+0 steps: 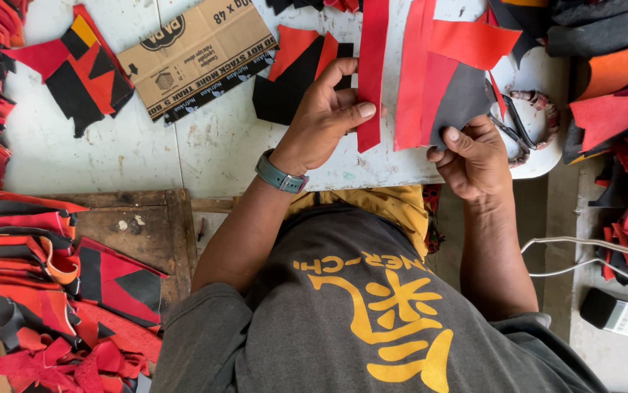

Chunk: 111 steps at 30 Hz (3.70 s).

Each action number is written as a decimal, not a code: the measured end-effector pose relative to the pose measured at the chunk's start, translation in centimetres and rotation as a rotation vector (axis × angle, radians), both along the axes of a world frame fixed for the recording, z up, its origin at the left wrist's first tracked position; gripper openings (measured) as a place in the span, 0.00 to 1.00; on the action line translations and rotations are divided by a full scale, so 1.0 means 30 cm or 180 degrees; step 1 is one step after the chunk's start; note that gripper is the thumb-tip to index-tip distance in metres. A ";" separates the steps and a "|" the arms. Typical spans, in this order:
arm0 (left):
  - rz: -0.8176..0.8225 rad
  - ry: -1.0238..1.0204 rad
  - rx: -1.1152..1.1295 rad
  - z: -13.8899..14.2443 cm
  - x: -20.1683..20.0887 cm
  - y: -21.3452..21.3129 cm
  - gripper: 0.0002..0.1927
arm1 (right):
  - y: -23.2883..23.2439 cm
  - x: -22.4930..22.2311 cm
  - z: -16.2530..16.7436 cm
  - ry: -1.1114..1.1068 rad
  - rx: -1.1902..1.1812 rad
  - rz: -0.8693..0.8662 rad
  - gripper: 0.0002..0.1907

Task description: The person sorts through piles of cut red and black foam pieces on a workbench, picking up pieces one at a time and matching them into pairs. Matched pairs are stacked on the table and a cardboard sheet is placed over a stack of pieces.

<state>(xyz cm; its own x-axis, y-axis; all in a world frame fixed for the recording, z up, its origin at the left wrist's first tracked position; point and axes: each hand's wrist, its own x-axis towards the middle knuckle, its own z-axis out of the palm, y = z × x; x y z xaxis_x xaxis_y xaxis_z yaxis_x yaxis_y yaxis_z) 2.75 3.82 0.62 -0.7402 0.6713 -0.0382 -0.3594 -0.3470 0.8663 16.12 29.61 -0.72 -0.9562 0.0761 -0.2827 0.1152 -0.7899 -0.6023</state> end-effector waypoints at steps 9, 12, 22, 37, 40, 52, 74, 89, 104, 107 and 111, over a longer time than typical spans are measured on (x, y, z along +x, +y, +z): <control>0.0279 -0.0096 -0.0342 -0.038 0.032 0.012 0.26 | -0.025 0.005 0.049 -0.0417 0.1450 -0.0116 0.22; 0.0635 0.0848 -0.1491 -0.056 0.076 0.041 0.33 | -0.044 0.042 0.080 -0.0778 0.3589 0.0035 0.41; 0.0728 0.1974 -0.2287 -0.112 0.099 0.083 0.24 | -0.095 0.082 0.122 -0.0375 0.5779 -0.0299 0.53; 0.0417 0.2662 -0.2925 -0.020 0.166 -0.004 0.26 | -0.139 0.080 0.066 0.0683 0.5960 0.0262 0.44; 0.0145 0.2833 -0.2704 -0.021 0.193 -0.046 0.26 | -0.136 0.068 0.057 0.0691 0.6016 0.0298 0.44; -0.0007 0.2990 -0.2476 -0.063 0.195 -0.060 0.22 | -0.137 0.030 0.058 0.0569 0.5886 0.0492 0.41; 0.0004 0.3066 -0.2634 -0.082 0.211 -0.048 0.24 | -0.155 0.012 0.066 0.0568 0.5889 0.0490 0.38; -0.0138 0.3456 -0.3010 -0.025 0.206 -0.010 0.27 | -0.164 0.021 0.040 0.0604 0.5965 0.0395 0.36; 0.0245 0.4114 -0.3195 -0.029 0.084 0.048 0.18 | -0.134 -0.092 0.100 0.1038 0.6290 0.0448 0.39; 0.0177 0.4024 -0.3275 -0.033 0.085 0.056 0.16 | -0.159 -0.105 0.082 0.1101 0.6370 0.0516 0.40; -0.0081 0.3513 -0.3338 -0.026 0.091 0.055 0.16 | -0.175 -0.074 0.073 0.0847 0.6158 0.0525 0.39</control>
